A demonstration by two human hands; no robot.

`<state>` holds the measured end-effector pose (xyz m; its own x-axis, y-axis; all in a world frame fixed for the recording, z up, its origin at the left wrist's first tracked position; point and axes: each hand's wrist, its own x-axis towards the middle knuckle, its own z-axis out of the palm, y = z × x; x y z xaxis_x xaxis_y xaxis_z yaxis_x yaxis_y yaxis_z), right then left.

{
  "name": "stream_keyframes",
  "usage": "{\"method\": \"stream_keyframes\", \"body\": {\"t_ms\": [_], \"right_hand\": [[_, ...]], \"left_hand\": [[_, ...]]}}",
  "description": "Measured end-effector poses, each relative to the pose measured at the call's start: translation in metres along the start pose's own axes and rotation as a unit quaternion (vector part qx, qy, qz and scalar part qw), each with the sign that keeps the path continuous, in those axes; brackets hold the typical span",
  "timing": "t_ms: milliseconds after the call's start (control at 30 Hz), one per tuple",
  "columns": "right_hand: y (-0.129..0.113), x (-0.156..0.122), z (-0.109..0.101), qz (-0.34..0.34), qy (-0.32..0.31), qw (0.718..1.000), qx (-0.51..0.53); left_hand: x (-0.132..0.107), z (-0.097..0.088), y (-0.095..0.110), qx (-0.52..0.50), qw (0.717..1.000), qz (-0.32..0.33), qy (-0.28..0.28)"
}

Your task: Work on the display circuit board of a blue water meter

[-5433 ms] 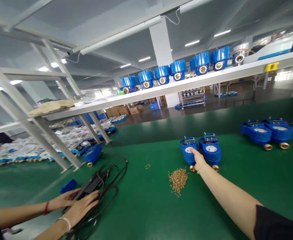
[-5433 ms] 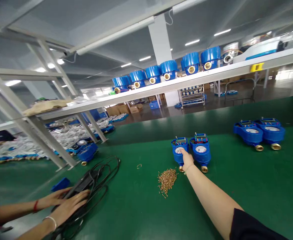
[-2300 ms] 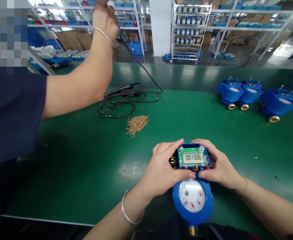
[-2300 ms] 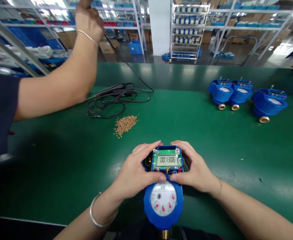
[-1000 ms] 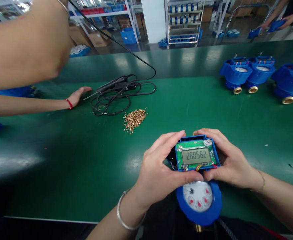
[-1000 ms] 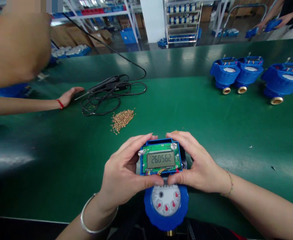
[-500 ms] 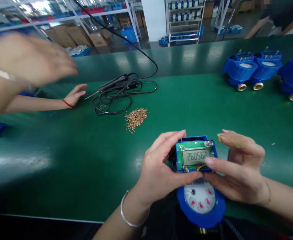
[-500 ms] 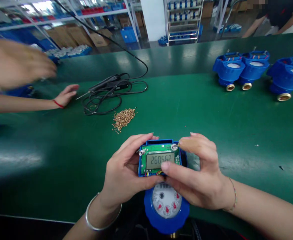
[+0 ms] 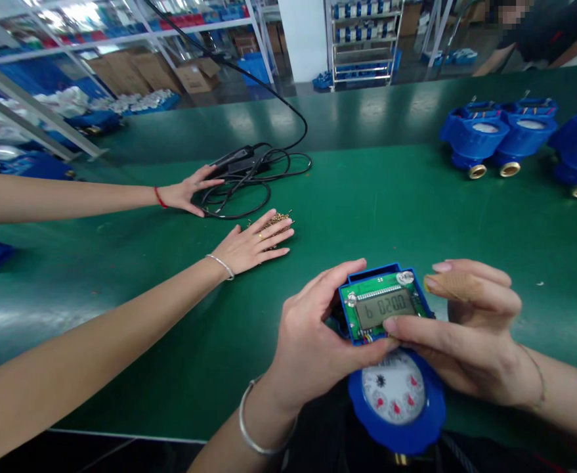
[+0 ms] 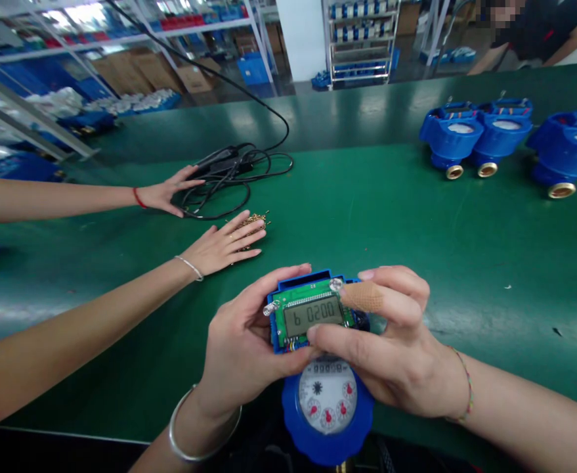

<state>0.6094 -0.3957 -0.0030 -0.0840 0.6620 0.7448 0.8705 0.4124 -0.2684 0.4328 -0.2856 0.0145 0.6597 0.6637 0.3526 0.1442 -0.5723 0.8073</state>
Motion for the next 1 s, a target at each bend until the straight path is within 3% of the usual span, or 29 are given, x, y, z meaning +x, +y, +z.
{"method": "stream_keyframes", "body": {"t_ms": [133, 300, 500, 600, 767, 1000], "right_hand": [[-0.001, 0.003, 0.002, 0.034, 0.001, 0.999, 0.023], [-0.006, 0.007, -0.005, 0.067, -0.075, 0.994, 0.042], [-0.007, 0.015, -0.015, 0.042, -0.129, 0.991, 0.020], [-0.002, 0.015, -0.015, 0.024, -0.107, 0.994, 0.020], [0.000, 0.010, -0.008, 0.044, -0.020, 0.997, 0.068], [-0.003, 0.014, -0.006, 0.027, -0.027, 0.999, -0.021]], "left_hand": [[-0.002, 0.002, 0.001, 0.006, 1.000, -0.010, 0.020], [-0.004, 0.004, -0.002, 0.031, 0.999, 0.006, 0.029], [-0.005, 0.006, 0.000, 0.053, 0.998, 0.001, 0.016], [-0.005, 0.006, 0.001, 0.034, 0.999, -0.017, 0.012], [-0.001, 0.004, 0.001, -0.010, 0.998, -0.051, 0.026], [-0.002, 0.005, 0.002, -0.029, 0.997, -0.061, 0.036]]}}
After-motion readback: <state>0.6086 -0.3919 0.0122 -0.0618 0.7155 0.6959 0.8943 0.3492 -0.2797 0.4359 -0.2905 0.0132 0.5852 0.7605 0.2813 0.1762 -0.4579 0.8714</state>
